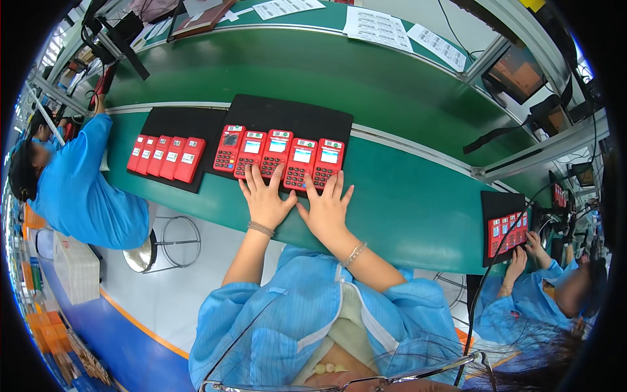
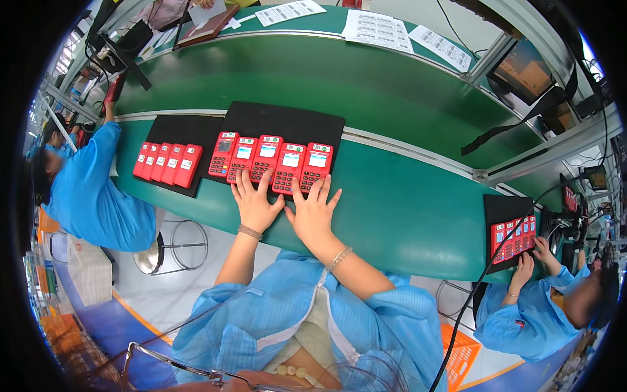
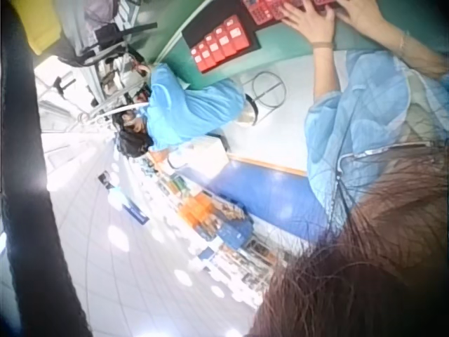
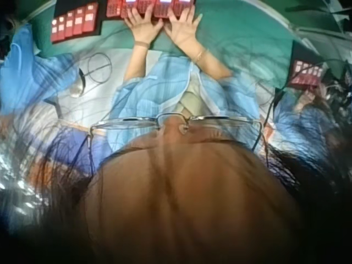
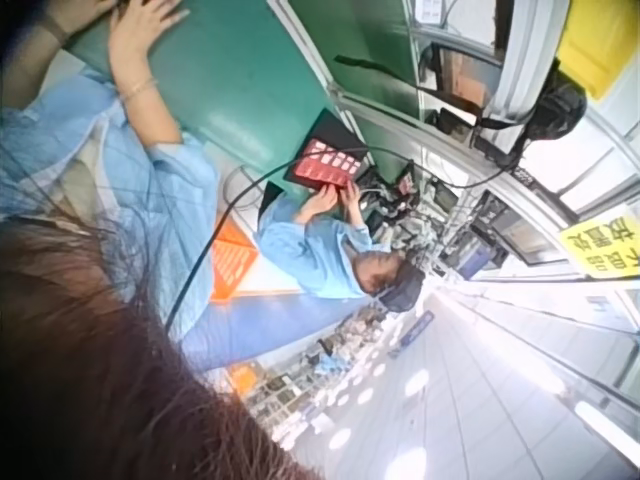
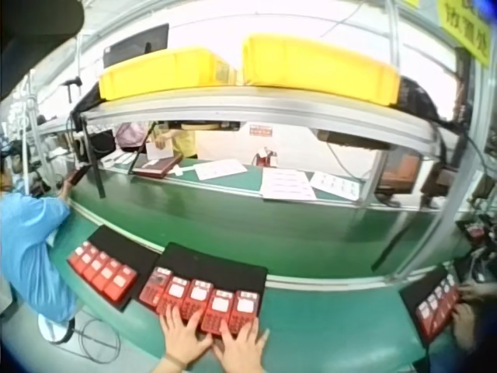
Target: The person tests handheld terminals by flipping them over on a mat and pressing buttons on their keypads by hand.
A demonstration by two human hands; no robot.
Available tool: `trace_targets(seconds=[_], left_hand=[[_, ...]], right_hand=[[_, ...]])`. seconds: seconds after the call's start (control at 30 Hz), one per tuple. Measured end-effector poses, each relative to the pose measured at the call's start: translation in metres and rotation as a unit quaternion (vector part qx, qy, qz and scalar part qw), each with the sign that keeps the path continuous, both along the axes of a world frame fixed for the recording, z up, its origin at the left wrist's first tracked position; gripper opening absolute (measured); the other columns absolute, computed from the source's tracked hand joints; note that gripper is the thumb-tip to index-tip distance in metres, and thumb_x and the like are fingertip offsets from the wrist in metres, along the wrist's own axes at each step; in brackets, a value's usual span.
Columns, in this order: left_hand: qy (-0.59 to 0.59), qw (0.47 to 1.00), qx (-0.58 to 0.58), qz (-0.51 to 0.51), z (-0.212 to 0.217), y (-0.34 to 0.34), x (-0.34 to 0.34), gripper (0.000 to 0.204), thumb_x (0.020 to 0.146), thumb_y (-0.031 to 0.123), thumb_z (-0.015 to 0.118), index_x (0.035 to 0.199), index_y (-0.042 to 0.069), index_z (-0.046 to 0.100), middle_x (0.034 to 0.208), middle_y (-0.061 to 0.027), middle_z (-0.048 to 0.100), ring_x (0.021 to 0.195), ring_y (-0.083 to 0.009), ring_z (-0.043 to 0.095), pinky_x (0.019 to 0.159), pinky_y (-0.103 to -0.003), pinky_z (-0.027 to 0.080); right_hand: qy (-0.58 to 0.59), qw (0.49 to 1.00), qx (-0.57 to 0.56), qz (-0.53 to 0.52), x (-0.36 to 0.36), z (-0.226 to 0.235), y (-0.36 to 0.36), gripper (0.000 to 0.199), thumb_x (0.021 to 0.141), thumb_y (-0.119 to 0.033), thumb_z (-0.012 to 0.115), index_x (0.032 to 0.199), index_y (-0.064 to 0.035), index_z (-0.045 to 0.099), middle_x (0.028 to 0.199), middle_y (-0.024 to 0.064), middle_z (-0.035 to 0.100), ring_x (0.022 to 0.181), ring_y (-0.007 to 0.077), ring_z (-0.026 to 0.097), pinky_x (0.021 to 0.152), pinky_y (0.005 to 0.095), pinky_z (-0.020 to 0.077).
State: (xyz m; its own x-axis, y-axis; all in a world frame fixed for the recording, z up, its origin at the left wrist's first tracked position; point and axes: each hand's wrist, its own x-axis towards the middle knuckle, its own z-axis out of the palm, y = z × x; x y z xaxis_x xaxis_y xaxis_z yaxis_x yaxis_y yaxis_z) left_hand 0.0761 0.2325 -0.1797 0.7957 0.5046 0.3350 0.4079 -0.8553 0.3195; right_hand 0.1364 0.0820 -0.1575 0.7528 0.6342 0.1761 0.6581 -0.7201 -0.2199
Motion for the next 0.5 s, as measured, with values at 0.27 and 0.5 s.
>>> trace_targets(seconds=[0.27,0.5], left_hand=[[-0.024,0.999,-0.025,-0.001,0.001,-0.002,0.003,0.079,0.071,0.045,0.076,0.145,0.029,0.053,0.152,-0.0299,0.030,0.146,-0.0531,0.021,0.113,-0.072,0.021],[-0.121,0.991,-0.002,0.054,-0.004,0.072,-0.006,0.072,0.086,0.038,0.070,0.149,0.012,0.046,0.144,-0.0267,0.042,0.139,-0.0451,0.035,0.116,-0.062,0.024]], right_hand=[[-0.055,0.996,0.060,0.026,0.009,-0.006,-0.002,0.078,0.079,-0.048,0.077,0.148,-0.0208,0.050,0.131,0.0353,0.047,0.141,0.0526,0.030,0.112,0.0725,0.0215],[0.098,0.985,0.141,0.000,0.030,0.009,-0.037,0.096,0.075,-0.030,0.087,0.155,-0.0167,0.036,0.147,0.0332,0.034,0.136,0.0505,0.039,0.111,0.0534,0.0383]])
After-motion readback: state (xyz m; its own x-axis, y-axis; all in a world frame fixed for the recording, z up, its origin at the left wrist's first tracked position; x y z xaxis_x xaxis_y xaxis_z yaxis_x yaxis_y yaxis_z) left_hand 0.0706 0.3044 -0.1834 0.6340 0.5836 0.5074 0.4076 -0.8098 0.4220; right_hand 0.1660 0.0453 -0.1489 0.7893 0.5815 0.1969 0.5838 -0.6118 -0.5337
